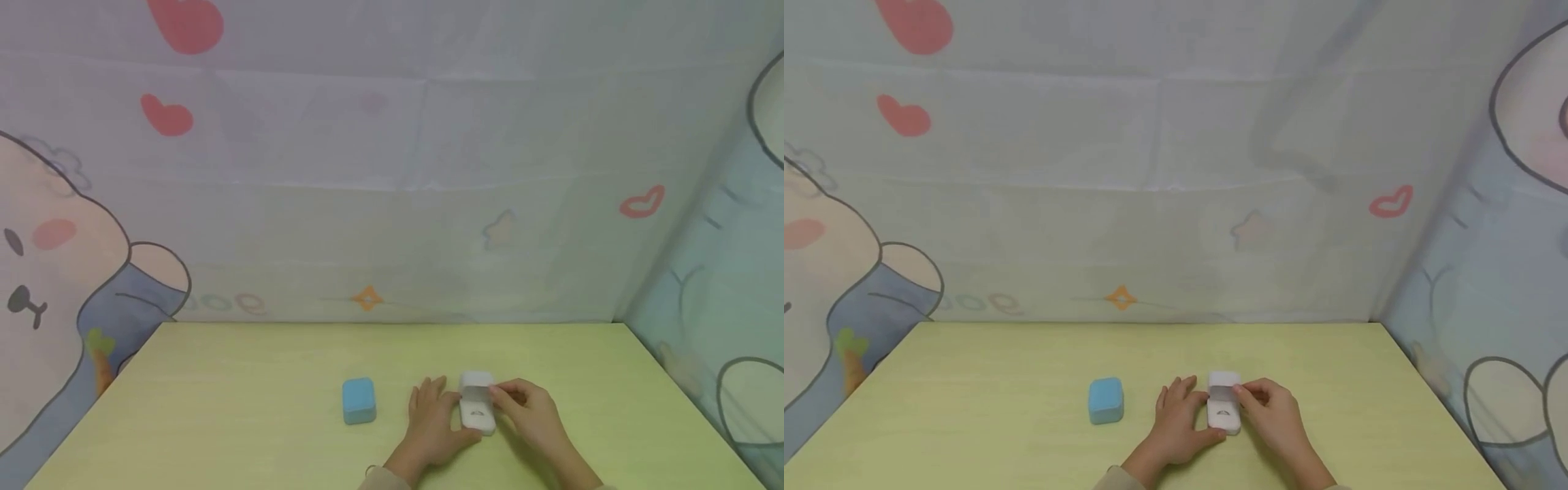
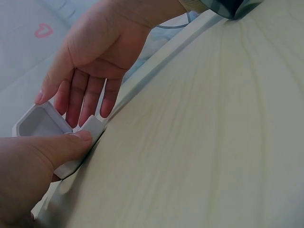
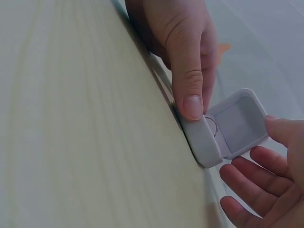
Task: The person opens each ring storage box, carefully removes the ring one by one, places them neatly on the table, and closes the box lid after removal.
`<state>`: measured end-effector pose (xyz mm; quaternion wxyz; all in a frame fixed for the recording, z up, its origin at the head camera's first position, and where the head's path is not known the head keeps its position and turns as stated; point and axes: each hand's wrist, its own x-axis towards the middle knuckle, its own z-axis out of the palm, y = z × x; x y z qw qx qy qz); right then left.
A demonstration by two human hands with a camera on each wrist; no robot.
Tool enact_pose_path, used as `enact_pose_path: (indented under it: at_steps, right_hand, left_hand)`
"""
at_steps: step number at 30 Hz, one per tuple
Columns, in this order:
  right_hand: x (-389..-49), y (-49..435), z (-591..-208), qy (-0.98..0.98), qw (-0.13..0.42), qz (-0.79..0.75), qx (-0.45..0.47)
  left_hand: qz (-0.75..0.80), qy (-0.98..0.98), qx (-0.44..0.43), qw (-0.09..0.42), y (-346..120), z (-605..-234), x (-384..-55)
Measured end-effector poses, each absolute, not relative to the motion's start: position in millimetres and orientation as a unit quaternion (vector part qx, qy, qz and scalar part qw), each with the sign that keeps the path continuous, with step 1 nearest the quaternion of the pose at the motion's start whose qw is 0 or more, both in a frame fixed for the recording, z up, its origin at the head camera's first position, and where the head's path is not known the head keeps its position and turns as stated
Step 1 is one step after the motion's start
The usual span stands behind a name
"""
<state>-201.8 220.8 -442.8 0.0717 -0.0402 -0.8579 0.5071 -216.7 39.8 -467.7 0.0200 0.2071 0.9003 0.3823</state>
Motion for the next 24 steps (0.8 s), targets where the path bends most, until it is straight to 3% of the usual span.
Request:
enact_pose_path:
  at_steps: [11, 24]
  right_hand:
    - [-200.4, 221.8, -436.5, -0.856, 0.068, 0.511, -0.038]
    - [-198.2, 228.6, -431.1, -0.889, 0.039, 0.455, 0.037]
  left_hand:
    - [0.385, 0.898, 0.212, 0.023, 37.4, -464.6, -214.4]
    - [0.384, 0.897, 0.216, 0.013, 37.6, -468.5, -215.1]
